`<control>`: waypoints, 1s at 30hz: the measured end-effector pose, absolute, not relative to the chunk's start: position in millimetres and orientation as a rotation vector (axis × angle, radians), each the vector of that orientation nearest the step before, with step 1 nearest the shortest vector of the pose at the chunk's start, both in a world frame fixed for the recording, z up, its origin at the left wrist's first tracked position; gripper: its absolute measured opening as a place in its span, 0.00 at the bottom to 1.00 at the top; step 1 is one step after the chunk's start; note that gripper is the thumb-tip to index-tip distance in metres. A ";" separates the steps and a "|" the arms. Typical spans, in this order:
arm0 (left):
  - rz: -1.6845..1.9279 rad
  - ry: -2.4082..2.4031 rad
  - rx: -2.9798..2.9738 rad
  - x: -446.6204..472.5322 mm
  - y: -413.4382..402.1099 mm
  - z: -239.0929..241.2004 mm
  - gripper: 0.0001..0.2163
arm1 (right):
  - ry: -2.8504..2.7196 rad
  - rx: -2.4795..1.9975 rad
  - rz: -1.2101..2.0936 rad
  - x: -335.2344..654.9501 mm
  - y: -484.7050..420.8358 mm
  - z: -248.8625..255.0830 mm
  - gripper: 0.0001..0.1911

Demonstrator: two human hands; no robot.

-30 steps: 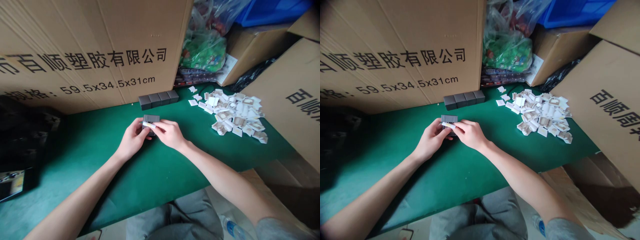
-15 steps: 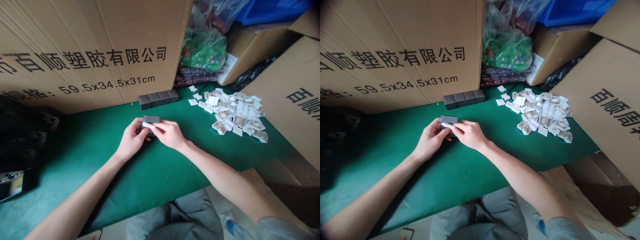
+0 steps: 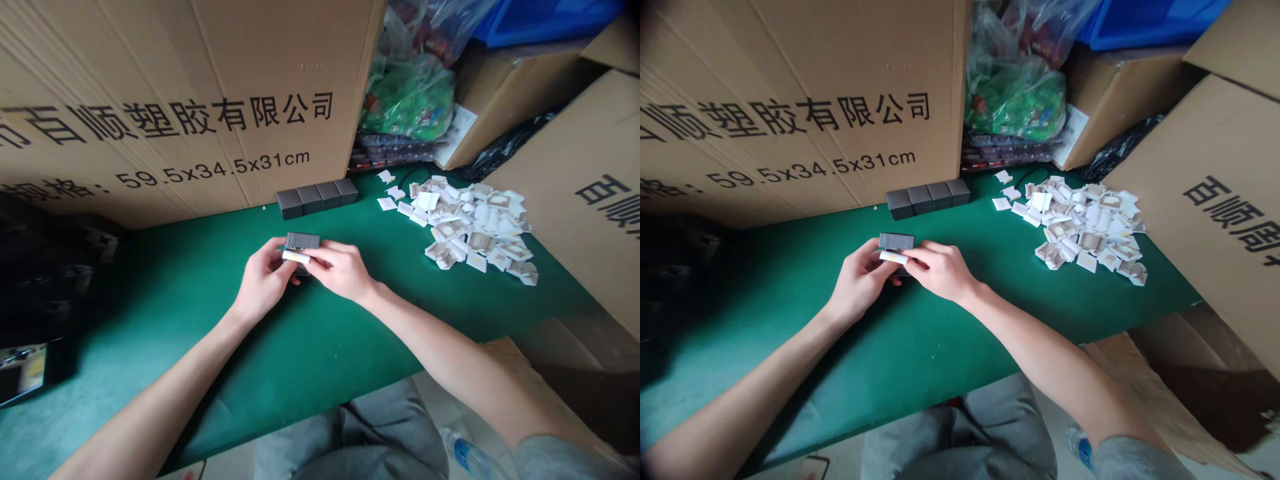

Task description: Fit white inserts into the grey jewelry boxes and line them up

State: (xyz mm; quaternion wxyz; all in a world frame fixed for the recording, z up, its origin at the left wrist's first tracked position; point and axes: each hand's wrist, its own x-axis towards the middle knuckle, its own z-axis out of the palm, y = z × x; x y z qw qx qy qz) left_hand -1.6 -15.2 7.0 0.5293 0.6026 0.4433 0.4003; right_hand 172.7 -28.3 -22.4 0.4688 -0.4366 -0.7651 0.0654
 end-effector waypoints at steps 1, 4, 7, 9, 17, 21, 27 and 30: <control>0.962 1.063 1.443 -1.7 -15.3 7.4 0.10 | -1.882 -1.067 0.139 172.9 -28.9 -22.1 0.12; 0.975 1.080 1.459 -2.3 -15.7 7.9 0.09 | -1.915 -1.086 0.074 173.6 -30.6 -19.6 0.12; 0.974 1.109 1.505 -3.2 -16.5 7.4 0.09 | -1.954 -1.099 0.004 174.3 -31.8 -14.9 0.12; 0.971 1.140 1.539 -4.2 -16.7 6.5 0.11 | -1.958 -1.076 -0.071 174.7 -32.2 -11.6 0.11; 1.004 1.403 1.880 -15.9 -10.4 4.7 0.17 | -1.933 -1.133 0.008 176.5 -29.2 -7.5 0.06; 1.015 1.441 2.164 -19.0 -11.3 5.3 0.18 | -1.951 -1.016 0.092 178.9 -24.1 -9.1 0.25; 0.920 1.386 2.543 -17.2 -15.1 3.8 0.22 | -2.090 -0.993 0.142 177.5 -24.2 -8.7 0.42; 0.887 1.400 2.604 -15.0 -17.0 5.8 0.22 | -2.076 -0.999 0.118 175.0 -26.8 -7.6 0.38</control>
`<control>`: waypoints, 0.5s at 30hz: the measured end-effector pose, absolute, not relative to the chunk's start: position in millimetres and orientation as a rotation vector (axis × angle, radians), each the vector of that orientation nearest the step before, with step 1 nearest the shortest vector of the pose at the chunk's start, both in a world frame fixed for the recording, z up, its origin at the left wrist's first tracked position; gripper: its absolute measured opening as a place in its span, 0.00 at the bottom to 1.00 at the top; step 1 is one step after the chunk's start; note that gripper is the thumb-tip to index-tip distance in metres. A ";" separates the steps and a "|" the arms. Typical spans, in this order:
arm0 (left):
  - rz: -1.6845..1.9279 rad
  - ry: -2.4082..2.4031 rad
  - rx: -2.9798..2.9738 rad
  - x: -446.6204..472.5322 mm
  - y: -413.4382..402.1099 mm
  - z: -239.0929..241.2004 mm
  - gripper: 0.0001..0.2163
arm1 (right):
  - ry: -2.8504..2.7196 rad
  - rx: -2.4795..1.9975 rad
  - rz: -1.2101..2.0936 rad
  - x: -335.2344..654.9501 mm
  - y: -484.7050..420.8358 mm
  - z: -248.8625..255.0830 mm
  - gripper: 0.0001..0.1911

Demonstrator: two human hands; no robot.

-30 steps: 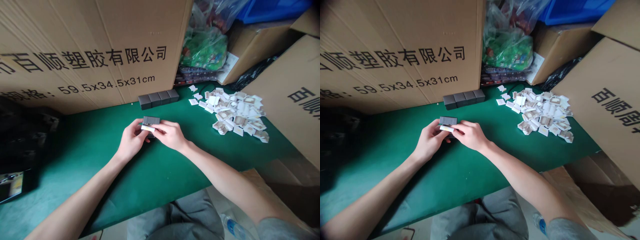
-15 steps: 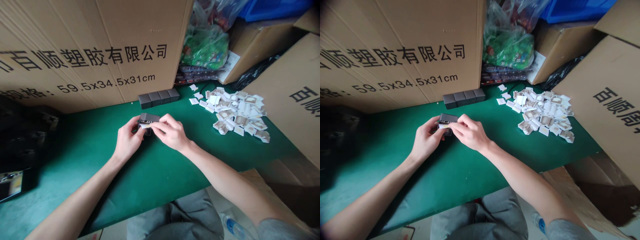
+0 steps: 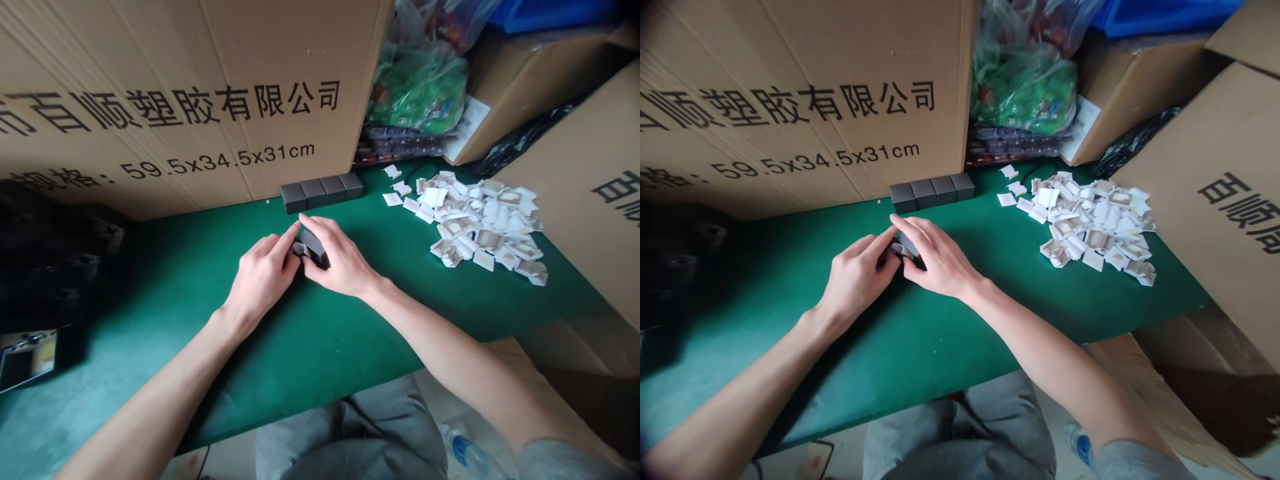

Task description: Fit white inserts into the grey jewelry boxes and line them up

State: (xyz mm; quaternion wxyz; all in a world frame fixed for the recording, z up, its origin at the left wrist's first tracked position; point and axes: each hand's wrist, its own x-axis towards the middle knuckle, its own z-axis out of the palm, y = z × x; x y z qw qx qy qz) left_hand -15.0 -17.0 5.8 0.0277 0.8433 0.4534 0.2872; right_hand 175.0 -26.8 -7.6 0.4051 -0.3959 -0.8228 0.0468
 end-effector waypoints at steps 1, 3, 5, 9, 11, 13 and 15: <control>0.882 1.399 2.611 -14.3 -17.6 6.4 0.22 | -2.062 -1.002 0.110 174.4 -27.5 -7.4 0.37; 0.863 1.394 2.623 -13.4 -18.9 6.8 0.22 | -2.033 -1.004 0.099 173.6 -28.5 -7.3 0.34; 0.833 1.391 2.637 -13.0 -19.8 6.2 0.22 | -2.016 -1.000 0.088 173.1 -29.0 -7.8 0.32; 0.807 1.381 2.659 -13.3 -19.9 3.4 0.21 | -1.985 -0.987 0.080 172.5 -29.6 -9.5 0.30; 0.812 1.373 2.672 -13.3 -19.9 2.1 0.21 | -1.971 -0.993 0.095 172.0 -29.8 -10.0 0.29; 0.812 1.360 2.678 -12.8 -20.5 1.3 0.20 | -1.965 -1.006 0.125 171.4 -30.0 -10.2 0.26; 0.804 1.345 2.678 -12.3 -21.4 0.9 0.19 | -1.968 -1.016 0.151 171.0 -30.2 -10.4 0.24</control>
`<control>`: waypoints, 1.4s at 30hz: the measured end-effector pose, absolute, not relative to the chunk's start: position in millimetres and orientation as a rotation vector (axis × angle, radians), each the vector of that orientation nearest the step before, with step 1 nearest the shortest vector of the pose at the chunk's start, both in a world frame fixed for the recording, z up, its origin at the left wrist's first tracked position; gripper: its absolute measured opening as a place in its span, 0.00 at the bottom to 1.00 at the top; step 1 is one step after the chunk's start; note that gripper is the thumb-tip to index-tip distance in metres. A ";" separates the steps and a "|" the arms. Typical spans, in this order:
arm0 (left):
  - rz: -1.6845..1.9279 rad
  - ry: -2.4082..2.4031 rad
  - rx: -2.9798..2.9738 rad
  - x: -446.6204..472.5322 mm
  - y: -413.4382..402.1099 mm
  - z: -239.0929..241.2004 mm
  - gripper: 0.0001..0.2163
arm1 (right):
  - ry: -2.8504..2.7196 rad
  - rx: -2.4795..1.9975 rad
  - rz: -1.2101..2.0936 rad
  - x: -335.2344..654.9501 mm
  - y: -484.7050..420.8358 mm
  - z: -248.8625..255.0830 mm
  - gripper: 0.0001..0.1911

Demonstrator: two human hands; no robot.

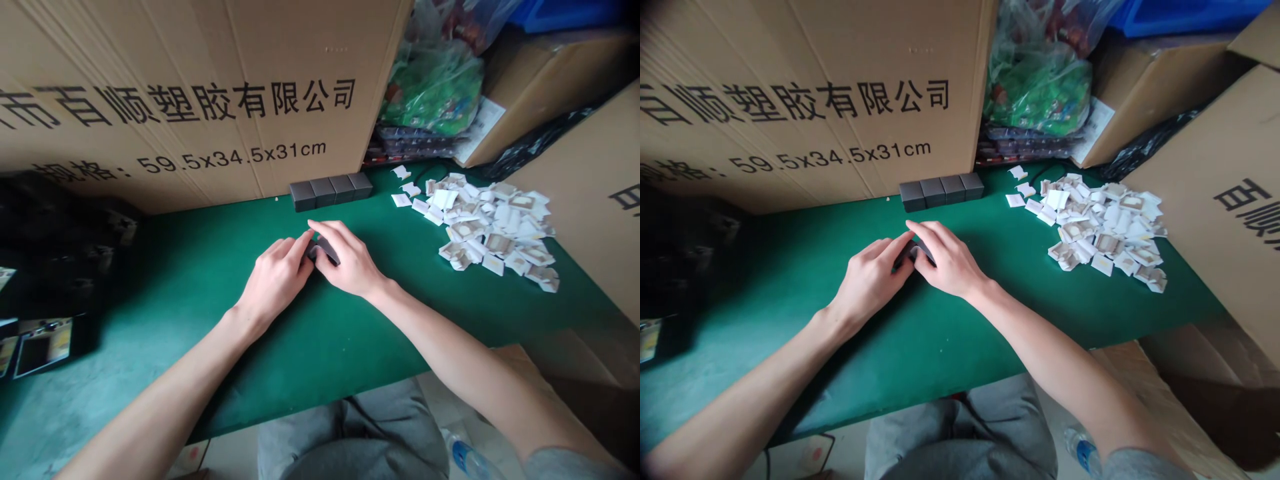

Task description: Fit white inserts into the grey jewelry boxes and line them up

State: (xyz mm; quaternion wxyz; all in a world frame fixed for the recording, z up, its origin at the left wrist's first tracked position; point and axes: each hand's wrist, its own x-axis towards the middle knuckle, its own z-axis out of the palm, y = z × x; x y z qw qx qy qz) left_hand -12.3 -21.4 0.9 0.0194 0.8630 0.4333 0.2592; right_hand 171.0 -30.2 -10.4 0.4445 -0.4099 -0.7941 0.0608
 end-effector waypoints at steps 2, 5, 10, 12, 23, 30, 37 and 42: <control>0.797 1.344 2.679 -12.2 -22.0 0.8 0.19 | -1.978 -1.023 0.160 171.2 -30.2 -10.9 0.22; 0.785 1.368 2.697 -13.0 -21.3 0.3 0.17 | -1.995 -1.018 0.173 172.5 -29.9 -12.2 0.20; 0.781 1.399 2.733 -13.9 -18.8 -0.6 0.17 | -2.005 -0.978 0.184 175.5 -28.9 -15.3 0.21; 0.802 1.389 2.739 -13.9 -18.6 -0.9 0.17 | -2.007 -0.984 0.182 176.1 -28.6 -16.2 0.23; 0.767 1.360 2.764 -12.7 -20.9 0.3 0.15 | -1.991 -1.029 0.212 174.2 -30.1 -15.8 0.24; 0.755 1.345 2.765 -12.5 -20.5 0.0 0.14 | -1.992 -1.081 0.202 172.7 -32.0 -15.4 0.24; 0.791 1.343 2.748 -13.5 -20.1 1.9 0.14 | -1.973 -1.098 0.173 170.2 -34.0 -15.2 0.25; 0.783 1.357 2.716 -14.2 -19.1 0.2 0.14 | -2.004 -1.106 0.202 170.7 -32.7 -15.0 0.25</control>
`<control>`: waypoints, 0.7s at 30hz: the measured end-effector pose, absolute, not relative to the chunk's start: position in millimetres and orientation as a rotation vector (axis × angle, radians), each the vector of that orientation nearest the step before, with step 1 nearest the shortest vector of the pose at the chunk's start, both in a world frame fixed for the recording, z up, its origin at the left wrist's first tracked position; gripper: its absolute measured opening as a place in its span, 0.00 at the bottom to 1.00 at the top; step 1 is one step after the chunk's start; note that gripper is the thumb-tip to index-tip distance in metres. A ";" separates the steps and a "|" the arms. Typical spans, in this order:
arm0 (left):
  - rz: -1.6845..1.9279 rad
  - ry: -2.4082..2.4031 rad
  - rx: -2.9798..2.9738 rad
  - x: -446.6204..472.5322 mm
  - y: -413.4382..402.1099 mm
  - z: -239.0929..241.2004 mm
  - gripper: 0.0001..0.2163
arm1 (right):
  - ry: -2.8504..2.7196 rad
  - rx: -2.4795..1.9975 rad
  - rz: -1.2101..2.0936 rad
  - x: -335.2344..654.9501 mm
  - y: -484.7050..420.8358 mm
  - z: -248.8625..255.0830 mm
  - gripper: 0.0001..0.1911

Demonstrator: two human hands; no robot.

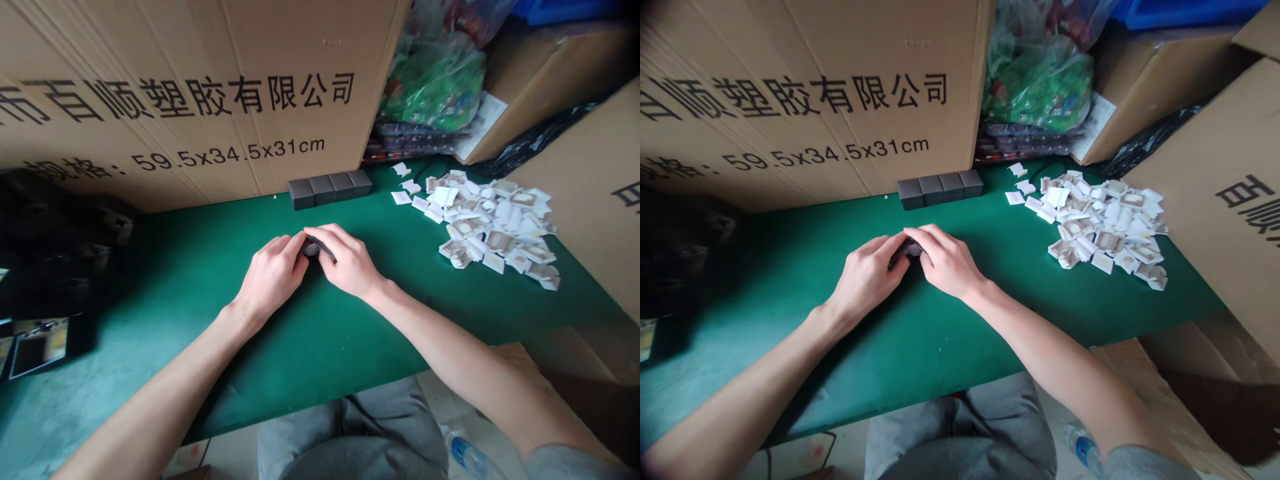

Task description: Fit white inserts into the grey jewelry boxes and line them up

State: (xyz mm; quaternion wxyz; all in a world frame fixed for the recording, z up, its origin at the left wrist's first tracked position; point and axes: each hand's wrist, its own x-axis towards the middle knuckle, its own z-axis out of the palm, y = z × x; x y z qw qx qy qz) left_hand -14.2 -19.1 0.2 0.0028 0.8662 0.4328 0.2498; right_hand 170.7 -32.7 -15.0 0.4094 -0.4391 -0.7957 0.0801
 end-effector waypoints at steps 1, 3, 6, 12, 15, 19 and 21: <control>0.779 1.362 2.706 -14.3 -18.8 -0.3 0.14 | -2.010 -1.099 0.213 170.9 -32.3 -15.1 0.25; 0.777 1.369 2.681 -14.3 -18.5 -0.9 0.14 | -2.021 -1.086 0.236 171.2 -31.4 -15.4 0.26; 0.783 1.372 2.647 -13.4 -18.4 -1.2 0.13 | -2.034 -1.088 0.274 171.3 -30.3 -16.7 0.29; 0.722 1.374 2.639 -10.3 -18.5 -3.1 0.19 | -2.026 -1.130 0.307 170.8 -28.6 -19.0 0.32; 0.722 1.377 2.616 -9.8 -17.6 -4.6 0.20 | -2.036 -1.184 0.296 170.0 -28.5 -19.6 0.31; 0.741 1.380 2.596 -10.1 -16.6 -5.5 0.20 | -2.051 -1.215 0.245 169.4 -29.2 -20.8 0.29; 0.741 1.386 2.594 -10.5 -16.8 -5.0 0.19 | -2.050 -1.219 0.231 169.7 -29.5 -21.3 0.28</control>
